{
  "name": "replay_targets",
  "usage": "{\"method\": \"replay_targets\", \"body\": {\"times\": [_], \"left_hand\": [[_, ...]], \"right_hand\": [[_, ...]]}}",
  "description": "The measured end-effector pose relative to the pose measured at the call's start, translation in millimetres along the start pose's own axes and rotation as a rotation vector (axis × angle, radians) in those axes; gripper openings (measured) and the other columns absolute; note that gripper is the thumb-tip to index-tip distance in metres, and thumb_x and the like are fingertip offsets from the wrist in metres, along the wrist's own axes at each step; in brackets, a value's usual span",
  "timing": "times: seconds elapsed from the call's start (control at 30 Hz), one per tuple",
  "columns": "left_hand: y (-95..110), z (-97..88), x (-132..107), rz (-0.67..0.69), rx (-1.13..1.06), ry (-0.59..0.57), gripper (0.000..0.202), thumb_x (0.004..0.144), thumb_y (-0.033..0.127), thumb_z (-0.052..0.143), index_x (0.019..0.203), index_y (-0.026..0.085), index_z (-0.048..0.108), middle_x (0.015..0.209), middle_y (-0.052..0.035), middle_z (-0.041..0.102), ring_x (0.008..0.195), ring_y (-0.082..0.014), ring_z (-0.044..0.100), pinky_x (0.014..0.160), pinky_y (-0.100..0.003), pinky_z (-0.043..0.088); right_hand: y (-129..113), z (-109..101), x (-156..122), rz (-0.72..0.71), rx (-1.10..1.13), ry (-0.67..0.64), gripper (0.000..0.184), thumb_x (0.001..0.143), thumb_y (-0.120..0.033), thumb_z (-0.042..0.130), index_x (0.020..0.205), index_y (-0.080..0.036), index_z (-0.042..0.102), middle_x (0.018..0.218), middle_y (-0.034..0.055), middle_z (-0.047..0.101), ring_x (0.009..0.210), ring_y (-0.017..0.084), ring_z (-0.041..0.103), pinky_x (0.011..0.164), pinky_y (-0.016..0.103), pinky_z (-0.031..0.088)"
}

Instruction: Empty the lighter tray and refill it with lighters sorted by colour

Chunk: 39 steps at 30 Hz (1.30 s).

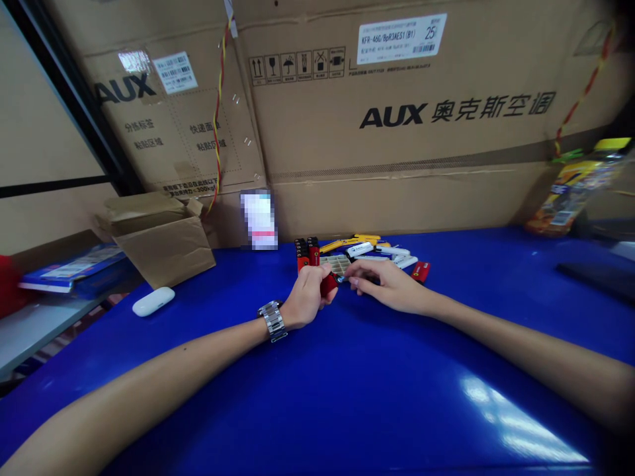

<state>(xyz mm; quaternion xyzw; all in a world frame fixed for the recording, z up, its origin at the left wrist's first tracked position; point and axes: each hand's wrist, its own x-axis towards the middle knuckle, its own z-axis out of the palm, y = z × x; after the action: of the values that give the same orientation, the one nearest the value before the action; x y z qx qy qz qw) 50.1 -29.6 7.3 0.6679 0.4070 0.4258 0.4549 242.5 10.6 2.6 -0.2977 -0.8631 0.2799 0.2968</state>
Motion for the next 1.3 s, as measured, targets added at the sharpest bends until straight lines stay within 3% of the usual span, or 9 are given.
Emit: {"method": "replay_targets", "body": {"times": [0.27, 0.4, 0.5, 0.63, 0.8, 0.93, 1.03, 1.17, 1.3], "left_hand": [[6.0, 2.2, -0.8, -0.047, 0.053, -0.006, 0.052, 0.087, 0.040, 0.025, 0.043, 0.018, 0.043, 0.036, 0.0018, 0.040, 0.032, -0.0071, 0.034, 0.037, -0.021, 0.029], [4.5, 0.8, -1.3, -0.038, 0.103, -0.098, 0.043, 0.083, 0.032, 0.029, 0.044, 0.019, 0.042, 0.035, 0.0019, 0.043, 0.032, -0.0074, 0.036, 0.037, -0.019, 0.030], [3.0, -1.4, -2.0, -0.029, 0.150, -0.187, 0.039, 0.080, 0.030, 0.031, 0.045, 0.018, 0.043, 0.036, 0.0013, 0.046, 0.034, -0.0081, 0.042, 0.037, -0.018, 0.033], [4.2, -3.0, -2.5, 0.016, 0.160, -0.246, 0.037, 0.077, 0.032, 0.032, 0.046, 0.018, 0.045, 0.037, 0.0012, 0.047, 0.035, -0.0085, 0.045, 0.037, -0.018, 0.034], [2.9, -1.6, -0.9, 0.015, 0.097, -0.252, 0.041, 0.081, 0.037, 0.028, 0.052, 0.017, 0.049, 0.044, -0.0013, 0.052, 0.040, -0.0095, 0.048, 0.040, -0.020, 0.038], [1.2, -0.2, 0.3, -0.001, 0.071, -0.252, 0.047, 0.086, 0.038, 0.024, 0.051, 0.017, 0.048, 0.045, -0.0020, 0.052, 0.039, -0.0093, 0.045, 0.042, -0.022, 0.037], [4.5, 1.9, -0.8, 0.117, 0.325, -0.342, 0.037, 0.081, 0.028, 0.036, 0.047, 0.017, 0.045, 0.045, 0.0007, 0.048, 0.042, -0.0078, 0.041, 0.047, -0.022, 0.035], [8.7, 5.7, -3.4, 0.314, 0.664, -0.321, 0.035, 0.078, 0.022, 0.044, 0.046, 0.016, 0.033, 0.043, 0.0060, 0.029, 0.042, -0.0066, 0.025, 0.047, -0.024, 0.021], [7.7, 7.7, -5.1, 0.344, 0.713, -0.283, 0.035, 0.076, 0.021, 0.047, 0.045, 0.015, 0.032, 0.042, 0.0064, 0.028, 0.042, -0.0064, 0.023, 0.047, -0.025, 0.017]], "right_hand": [[-5.0, 0.2, -3.5, -0.058, -0.035, 0.042, 0.024, 0.090, -0.029, 0.048, 0.110, -0.017, 0.054, 0.079, 0.0034, 0.065, 0.063, 0.014, 0.061, 0.063, 0.031, 0.050], [-17.8, -0.6, -8.3, -0.356, -0.252, 0.133, 0.041, 0.085, -0.025, 0.054, 0.126, -0.022, 0.048, 0.098, 0.0076, 0.062, 0.073, 0.016, 0.060, 0.070, 0.034, 0.051], [-34.7, -1.2, -10.6, -0.554, -0.461, 0.089, 0.031, 0.086, -0.022, 0.054, 0.117, -0.025, 0.057, 0.099, 0.0075, 0.062, 0.082, 0.019, 0.059, 0.073, 0.036, 0.050], [-51.9, 0.2, -10.2, -0.517, -0.505, 0.030, 0.015, 0.091, -0.025, 0.051, 0.099, -0.023, 0.063, 0.081, 0.0035, 0.064, 0.072, 0.016, 0.058, 0.067, 0.032, 0.049], [-58.0, -10.1, -9.9, -0.688, -0.558, 0.042, 0.020, 0.094, -0.021, 0.042, 0.093, -0.022, 0.062, 0.081, 0.0049, 0.065, 0.073, 0.017, 0.058, 0.067, 0.033, 0.048], [-64.3, -34.2, -10.3, -0.501, -0.384, 0.267, 0.011, 0.089, -0.031, 0.053, 0.090, -0.023, 0.060, 0.077, 0.0045, 0.061, 0.071, 0.018, 0.058, 0.063, 0.032, 0.048], [-60.9, -45.7, -3.6, -0.321, -0.255, 0.424, 0.014, 0.085, -0.035, 0.058, 0.086, -0.022, 0.057, 0.076, 0.0025, 0.058, 0.067, 0.015, 0.057, 0.062, 0.031, 0.048], [-39.2, -37.0, 17.6, -0.154, -0.142, 0.379, 0.020, 0.085, -0.040, 0.057, 0.086, -0.020, 0.055, 0.074, 0.0018, 0.059, 0.064, 0.015, 0.056, 0.058, 0.030, 0.046], [-19.9, -16.9, 42.1, -0.160, -0.270, 0.319, 0.018, 0.085, -0.036, 0.058, 0.084, -0.018, 0.057, 0.075, 0.0035, 0.061, 0.066, 0.015, 0.055, 0.061, 0.030, 0.043]]}}
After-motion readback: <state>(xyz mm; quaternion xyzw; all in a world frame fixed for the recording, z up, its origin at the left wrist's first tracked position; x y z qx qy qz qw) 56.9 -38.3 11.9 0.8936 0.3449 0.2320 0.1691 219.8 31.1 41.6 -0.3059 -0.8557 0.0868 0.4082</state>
